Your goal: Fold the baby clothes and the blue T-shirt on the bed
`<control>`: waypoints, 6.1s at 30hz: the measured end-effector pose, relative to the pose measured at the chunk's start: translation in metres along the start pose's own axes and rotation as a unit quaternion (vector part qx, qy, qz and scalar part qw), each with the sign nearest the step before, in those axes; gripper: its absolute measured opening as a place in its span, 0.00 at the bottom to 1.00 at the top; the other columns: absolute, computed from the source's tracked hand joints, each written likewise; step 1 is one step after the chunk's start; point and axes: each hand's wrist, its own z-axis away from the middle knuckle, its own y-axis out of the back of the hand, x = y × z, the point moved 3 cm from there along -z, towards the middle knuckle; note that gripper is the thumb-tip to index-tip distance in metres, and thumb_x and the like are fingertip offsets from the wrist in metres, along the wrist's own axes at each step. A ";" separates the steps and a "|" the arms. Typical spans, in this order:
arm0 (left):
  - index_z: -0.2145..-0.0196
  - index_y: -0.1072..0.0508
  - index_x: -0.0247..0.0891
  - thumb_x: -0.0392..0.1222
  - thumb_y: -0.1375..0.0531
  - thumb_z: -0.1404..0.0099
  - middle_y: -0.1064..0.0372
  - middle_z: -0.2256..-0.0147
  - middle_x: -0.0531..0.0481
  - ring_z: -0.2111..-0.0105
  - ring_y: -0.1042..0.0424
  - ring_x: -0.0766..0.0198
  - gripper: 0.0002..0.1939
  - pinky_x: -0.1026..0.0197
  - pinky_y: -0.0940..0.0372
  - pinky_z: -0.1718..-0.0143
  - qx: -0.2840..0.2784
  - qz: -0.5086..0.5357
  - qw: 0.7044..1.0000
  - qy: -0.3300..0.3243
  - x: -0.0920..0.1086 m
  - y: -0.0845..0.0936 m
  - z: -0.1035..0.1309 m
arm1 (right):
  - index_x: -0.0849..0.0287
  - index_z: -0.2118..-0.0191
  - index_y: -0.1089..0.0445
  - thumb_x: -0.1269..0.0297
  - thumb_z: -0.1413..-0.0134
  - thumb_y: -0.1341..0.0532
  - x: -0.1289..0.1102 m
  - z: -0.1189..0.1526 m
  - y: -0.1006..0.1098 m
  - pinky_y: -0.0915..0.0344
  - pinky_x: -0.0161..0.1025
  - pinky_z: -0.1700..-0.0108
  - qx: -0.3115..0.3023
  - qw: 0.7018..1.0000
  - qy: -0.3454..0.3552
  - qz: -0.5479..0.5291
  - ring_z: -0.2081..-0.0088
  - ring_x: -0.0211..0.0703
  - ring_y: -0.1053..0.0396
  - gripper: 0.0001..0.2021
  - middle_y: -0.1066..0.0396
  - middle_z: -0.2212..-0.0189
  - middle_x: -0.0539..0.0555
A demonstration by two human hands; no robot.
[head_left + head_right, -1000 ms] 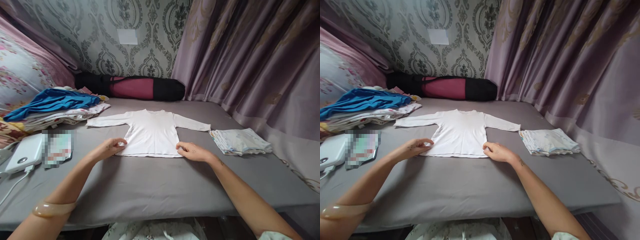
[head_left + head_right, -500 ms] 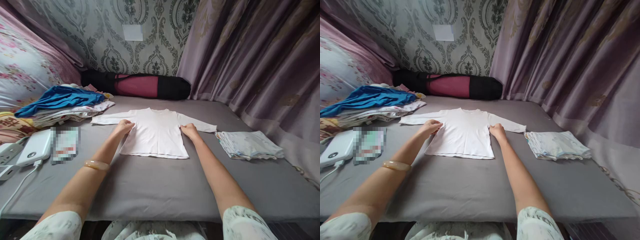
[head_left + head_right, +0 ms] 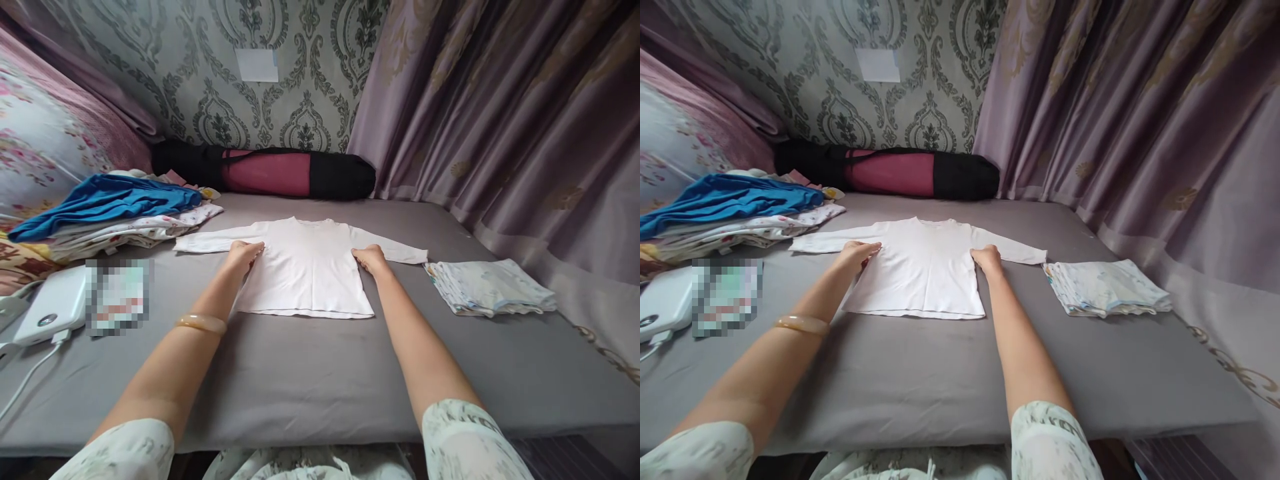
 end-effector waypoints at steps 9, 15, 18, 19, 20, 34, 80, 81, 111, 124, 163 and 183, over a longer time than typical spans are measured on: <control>0.53 0.29 0.36 0.37 0.38 0.48 0.32 0.73 0.52 0.75 0.32 0.62 0.23 0.62 0.37 0.71 0.032 -0.152 0.983 -0.097 -0.002 -0.001 0.002 | 0.62 0.62 0.24 0.65 0.52 0.39 -0.010 0.026 0.009 0.33 0.39 0.63 0.022 0.999 0.011 0.041 0.58 0.54 0.25 0.12 0.23 0.64 0.64; 0.44 0.31 0.42 0.34 0.49 0.36 0.36 0.54 0.39 0.53 0.31 0.52 0.24 0.55 0.35 0.55 0.039 -0.374 0.894 -0.241 -0.001 -0.012 0.020 | 0.66 0.50 0.31 0.65 0.39 0.48 -0.025 0.057 0.005 0.33 0.45 0.54 0.094 0.992 0.027 0.079 0.52 0.56 0.27 0.16 0.26 0.55 0.68; 0.45 0.30 0.41 0.36 0.51 0.33 0.41 0.52 0.38 0.51 0.33 0.49 0.21 0.54 0.35 0.56 0.019 -0.457 0.850 -0.261 -0.001 -0.016 0.027 | 0.68 0.48 0.36 0.69 0.36 0.51 -0.027 0.061 -0.003 0.33 0.44 0.53 0.114 0.985 0.051 0.120 0.53 0.54 0.27 0.15 0.28 0.55 0.69; 0.46 0.30 0.41 0.35 0.52 0.33 0.42 0.51 0.38 0.51 0.34 0.49 0.21 0.54 0.35 0.56 0.012 -0.477 0.838 -0.263 -0.002 -0.017 0.028 | 0.68 0.47 0.37 0.71 0.36 0.52 -0.027 0.061 -0.006 0.34 0.44 0.53 0.114 0.983 0.060 0.133 0.53 0.53 0.27 0.15 0.28 0.54 0.69; 0.46 0.30 0.41 0.35 0.52 0.32 0.42 0.51 0.38 0.51 0.34 0.49 0.21 0.55 0.35 0.57 0.006 -0.493 0.829 -0.263 -0.002 -0.017 0.029 | 0.67 0.46 0.38 0.71 0.35 0.52 -0.026 0.060 -0.008 0.34 0.44 0.53 0.113 0.981 0.067 0.144 0.53 0.52 0.27 0.15 0.29 0.54 0.69; 0.42 0.34 0.36 0.37 0.53 0.30 0.43 0.40 0.32 0.40 0.42 0.45 0.21 0.46 0.44 0.43 -0.012 -0.562 0.744 -0.361 0.011 -0.014 0.051 | 0.68 0.43 0.35 0.69 0.35 0.53 -0.042 0.088 -0.006 0.45 0.48 0.39 0.102 0.937 0.244 0.230 0.38 0.57 0.42 0.20 0.40 0.40 0.71; 0.29 0.58 0.37 0.78 0.44 0.50 0.70 0.30 0.32 0.31 0.71 0.39 0.62 0.33 0.67 0.35 -0.288 -0.493 0.731 -0.373 -0.038 -0.013 0.078 | 0.54 0.28 0.59 0.53 0.31 0.60 -0.040 0.174 -0.047 0.75 0.66 0.34 -0.200 0.858 0.414 0.228 0.29 0.53 0.76 0.30 0.71 0.28 0.57; 0.29 0.58 0.38 0.78 0.44 0.50 0.69 0.30 0.31 0.31 0.71 0.38 0.62 0.33 0.67 0.35 -0.288 -0.489 0.732 -0.376 -0.038 -0.013 0.078 | 0.53 0.28 0.60 0.52 0.31 0.60 -0.040 0.173 -0.045 0.74 0.65 0.33 -0.207 0.857 0.414 0.226 0.29 0.53 0.76 0.30 0.71 0.28 0.56; 0.31 0.49 0.37 0.74 0.50 0.39 0.59 0.30 0.35 0.31 0.62 0.40 0.50 0.34 0.63 0.34 -0.229 -0.462 0.751 -0.413 -0.042 -0.026 0.075 | 0.64 0.47 0.28 0.70 0.38 0.48 0.059 -0.019 0.123 0.45 0.55 0.41 0.058 0.943 0.031 0.326 0.39 0.60 0.40 0.18 0.32 0.44 0.68; 0.31 0.50 0.39 0.74 0.49 0.41 0.60 0.30 0.35 0.31 0.62 0.39 0.51 0.35 0.64 0.34 -0.243 -0.463 0.758 -0.389 -0.036 -0.025 0.080 | 0.64 0.63 0.23 0.70 0.53 0.39 0.066 -0.052 0.130 0.33 0.38 0.64 0.111 0.983 -0.013 0.147 0.63 0.50 0.25 0.11 0.24 0.69 0.60; 0.35 0.42 0.41 0.71 0.41 0.48 0.51 0.36 0.32 0.37 0.53 0.34 0.49 0.35 0.57 0.40 -0.313 -0.466 0.694 -0.450 0.080 -0.234 0.007 | 0.56 0.69 0.35 0.56 0.54 0.39 -0.009 -0.045 0.106 0.25 0.39 0.61 0.268 0.723 0.047 -0.636 0.60 0.45 0.25 0.10 0.27 0.69 0.52; 0.36 0.41 0.39 0.61 0.34 0.51 0.46 0.38 0.33 0.38 0.48 0.36 0.49 0.39 0.50 0.39 -0.338 -0.391 0.755 -0.404 0.088 -0.219 0.006 | 0.59 0.70 0.32 0.64 0.51 0.34 -0.095 -0.004 0.055 0.25 0.39 0.64 0.037 0.685 0.015 -0.727 0.71 0.40 0.25 0.07 0.27 0.77 0.47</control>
